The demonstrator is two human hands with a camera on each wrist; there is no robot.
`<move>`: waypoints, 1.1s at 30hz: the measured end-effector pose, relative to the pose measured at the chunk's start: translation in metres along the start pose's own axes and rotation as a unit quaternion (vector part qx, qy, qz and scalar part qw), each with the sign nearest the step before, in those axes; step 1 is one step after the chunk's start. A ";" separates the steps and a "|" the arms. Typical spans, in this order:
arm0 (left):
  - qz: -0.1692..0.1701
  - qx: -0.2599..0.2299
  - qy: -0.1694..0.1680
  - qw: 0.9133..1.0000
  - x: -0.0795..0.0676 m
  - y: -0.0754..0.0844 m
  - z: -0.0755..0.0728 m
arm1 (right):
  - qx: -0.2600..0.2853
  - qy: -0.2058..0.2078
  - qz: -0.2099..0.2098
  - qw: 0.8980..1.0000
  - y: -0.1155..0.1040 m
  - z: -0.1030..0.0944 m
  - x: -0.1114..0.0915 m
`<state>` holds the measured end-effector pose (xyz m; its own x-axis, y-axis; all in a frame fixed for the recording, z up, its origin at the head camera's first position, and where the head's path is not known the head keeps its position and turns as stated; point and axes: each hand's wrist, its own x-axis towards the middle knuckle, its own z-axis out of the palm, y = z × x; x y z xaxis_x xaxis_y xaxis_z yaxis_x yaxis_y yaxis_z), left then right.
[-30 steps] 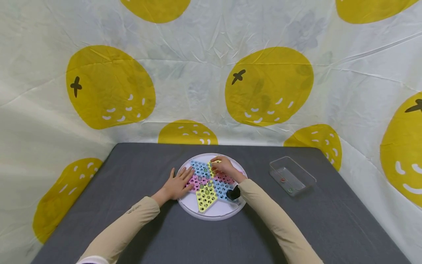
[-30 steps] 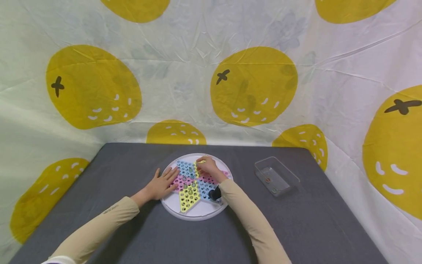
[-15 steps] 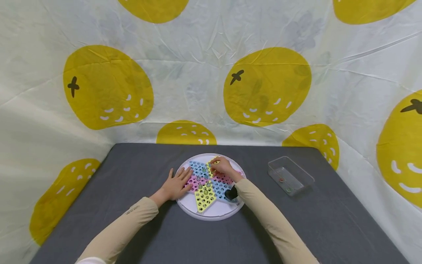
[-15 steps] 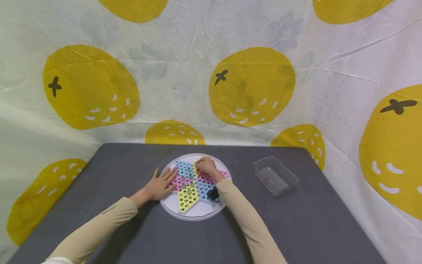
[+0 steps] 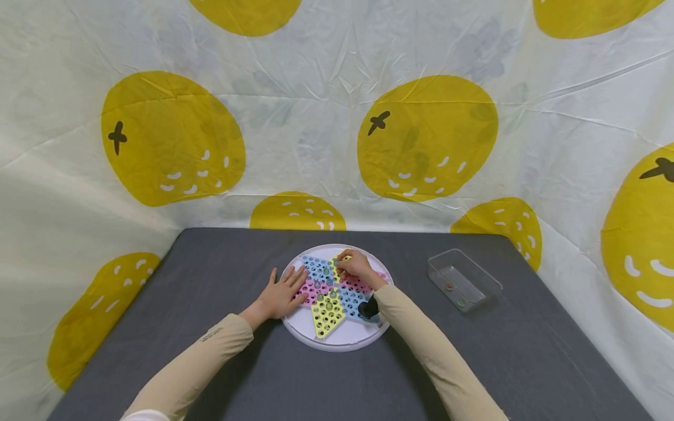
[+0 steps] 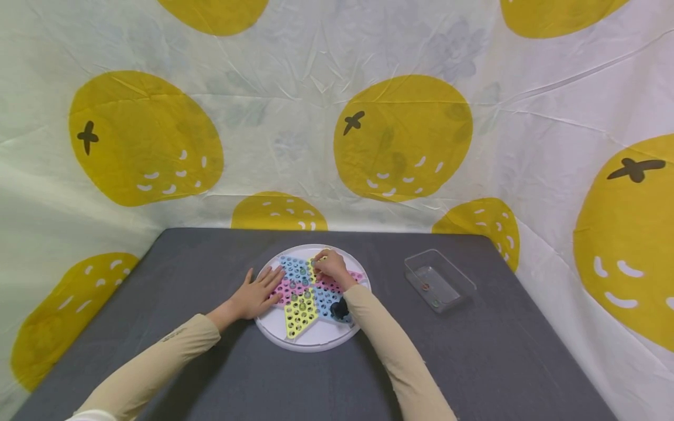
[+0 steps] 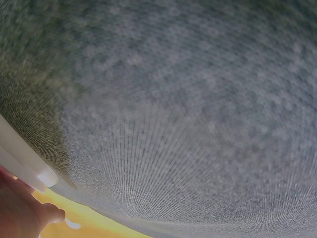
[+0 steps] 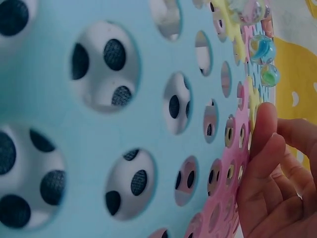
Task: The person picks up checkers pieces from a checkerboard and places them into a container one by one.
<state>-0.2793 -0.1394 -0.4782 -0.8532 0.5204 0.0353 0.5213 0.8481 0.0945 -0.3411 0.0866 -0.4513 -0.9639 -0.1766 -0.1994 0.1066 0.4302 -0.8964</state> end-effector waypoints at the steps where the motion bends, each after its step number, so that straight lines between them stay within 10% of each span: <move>1: 0.000 0.001 -0.001 1.000 0.000 0.000 0.000 | 0.004 -0.001 0.002 1.000 0.000 0.000 0.000; 33: -0.003 0.002 -0.010 1.000 0.001 -0.001 0.002 | -0.015 -0.030 0.010 0.999 0.000 -0.012 -0.010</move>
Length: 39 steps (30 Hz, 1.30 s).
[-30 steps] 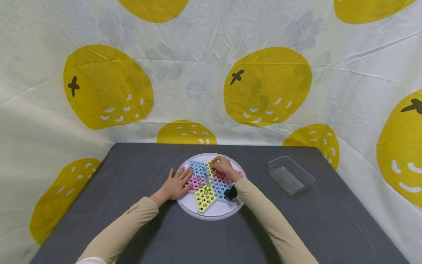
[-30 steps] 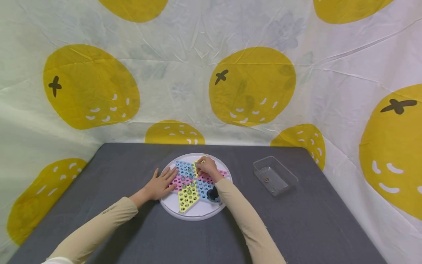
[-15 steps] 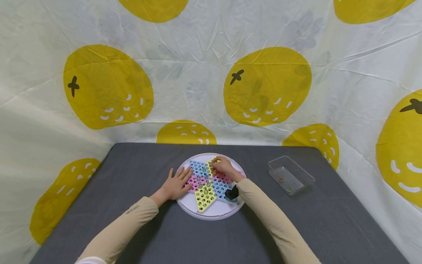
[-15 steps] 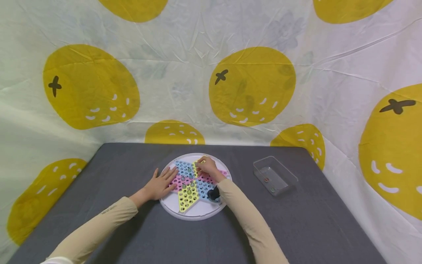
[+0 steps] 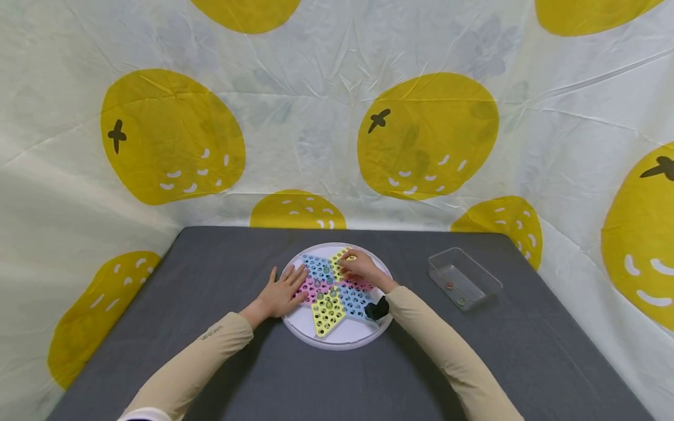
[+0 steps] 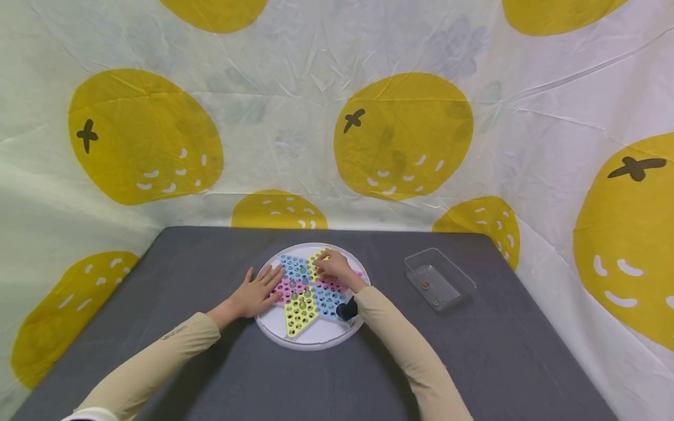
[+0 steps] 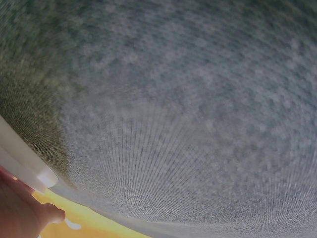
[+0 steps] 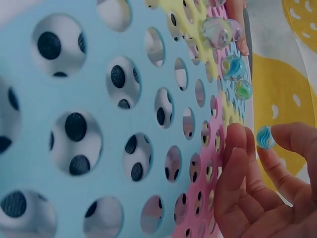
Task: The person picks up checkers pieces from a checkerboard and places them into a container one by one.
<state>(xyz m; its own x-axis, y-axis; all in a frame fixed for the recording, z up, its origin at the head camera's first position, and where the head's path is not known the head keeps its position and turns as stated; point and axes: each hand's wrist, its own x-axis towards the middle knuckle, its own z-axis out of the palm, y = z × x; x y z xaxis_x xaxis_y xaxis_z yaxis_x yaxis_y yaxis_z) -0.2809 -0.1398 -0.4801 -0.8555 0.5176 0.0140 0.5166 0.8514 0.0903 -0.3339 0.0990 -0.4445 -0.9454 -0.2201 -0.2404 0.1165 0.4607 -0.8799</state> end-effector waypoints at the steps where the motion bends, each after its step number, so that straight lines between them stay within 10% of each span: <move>1: 0.000 0.000 0.000 1.000 0.000 0.000 0.000 | -0.006 -0.001 -0.003 1.000 0.000 -0.001 -0.001; 39: 0.014 -0.012 0.021 1.000 -0.001 0.000 0.000 | -0.044 0.016 0.007 0.999 0.002 -0.036 -0.047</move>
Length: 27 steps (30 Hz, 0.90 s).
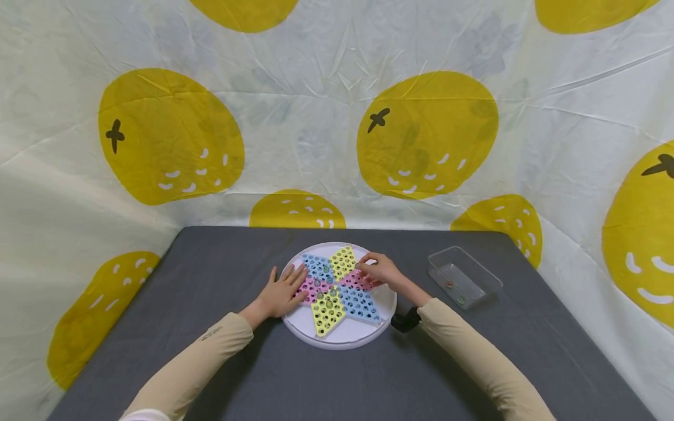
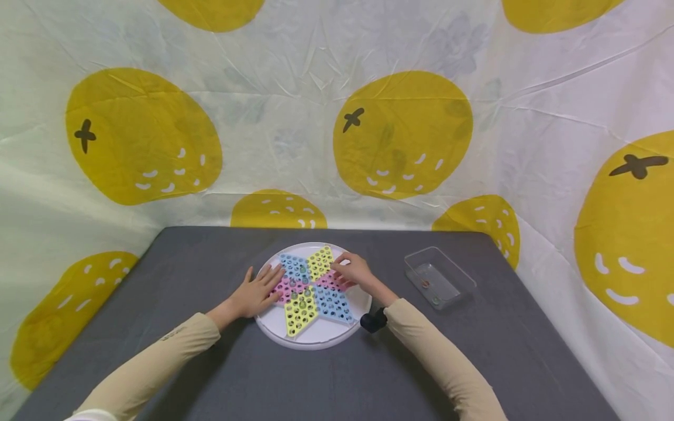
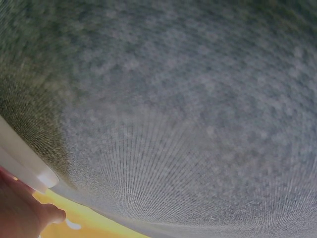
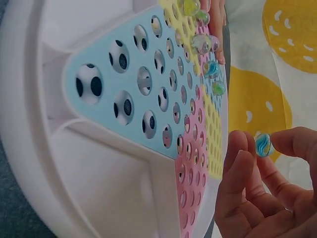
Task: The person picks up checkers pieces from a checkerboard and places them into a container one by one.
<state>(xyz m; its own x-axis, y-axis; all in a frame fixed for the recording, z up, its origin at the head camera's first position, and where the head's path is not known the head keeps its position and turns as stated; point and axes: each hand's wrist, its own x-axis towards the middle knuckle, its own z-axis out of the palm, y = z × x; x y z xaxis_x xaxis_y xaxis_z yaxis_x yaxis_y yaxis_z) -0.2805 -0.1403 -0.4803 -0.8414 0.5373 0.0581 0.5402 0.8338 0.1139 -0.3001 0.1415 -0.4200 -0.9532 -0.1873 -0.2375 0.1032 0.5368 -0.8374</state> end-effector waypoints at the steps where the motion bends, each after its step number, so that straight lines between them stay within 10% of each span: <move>1: -0.002 0.002 -0.003 1.000 0.000 0.000 0.000 | 0.002 0.000 -0.002 1.000 0.000 0.000 -0.001; 27: -0.017 0.018 -0.024 0.999 0.001 0.001 0.000 | 0.000 0.004 -0.021 1.000 0.015 -0.016 -0.029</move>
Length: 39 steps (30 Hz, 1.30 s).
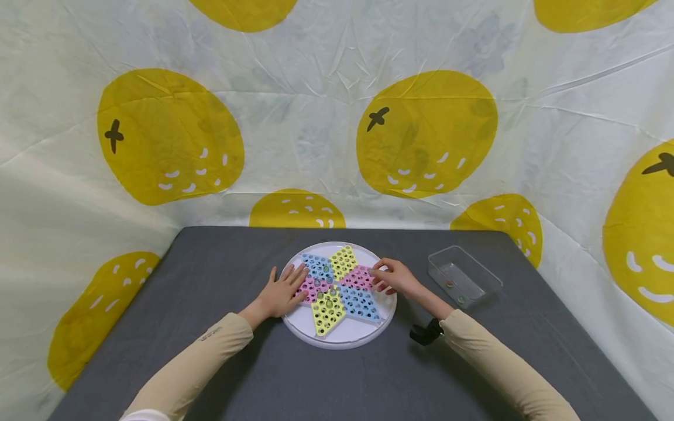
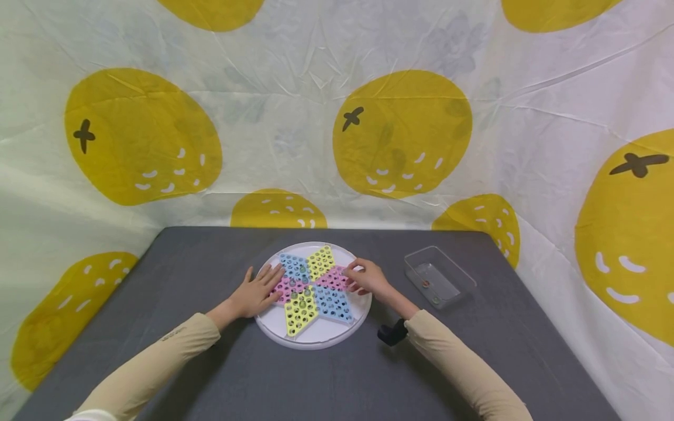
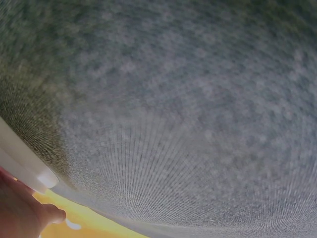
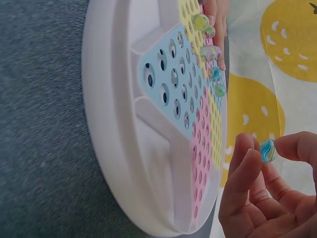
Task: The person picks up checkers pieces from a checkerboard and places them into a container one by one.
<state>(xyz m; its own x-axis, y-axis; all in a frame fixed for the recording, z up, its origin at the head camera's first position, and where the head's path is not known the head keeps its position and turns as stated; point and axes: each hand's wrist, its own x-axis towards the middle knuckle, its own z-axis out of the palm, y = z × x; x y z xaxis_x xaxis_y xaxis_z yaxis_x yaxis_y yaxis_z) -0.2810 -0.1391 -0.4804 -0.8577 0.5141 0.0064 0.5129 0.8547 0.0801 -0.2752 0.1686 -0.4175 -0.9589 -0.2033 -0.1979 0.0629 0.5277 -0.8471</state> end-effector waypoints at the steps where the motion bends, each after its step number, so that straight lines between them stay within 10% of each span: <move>1: 0.000 -0.001 0.001 1.000 0.000 0.000 0.000 | -0.001 0.000 -0.002 1.000 0.001 -0.001 -0.001; 39: 0.003 -0.005 0.002 1.000 0.001 -0.001 0.003 | 0.027 0.044 -0.026 0.998 0.037 -0.071 -0.047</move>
<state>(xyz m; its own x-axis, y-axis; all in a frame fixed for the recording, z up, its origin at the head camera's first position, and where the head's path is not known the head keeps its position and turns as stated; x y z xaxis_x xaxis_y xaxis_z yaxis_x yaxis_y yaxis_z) -0.2819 -0.1394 -0.4829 -0.8548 0.5188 0.0115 0.5176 0.8508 0.0900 -0.2478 0.2560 -0.4043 -0.9819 -0.1536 -0.1111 0.0258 0.4722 -0.8811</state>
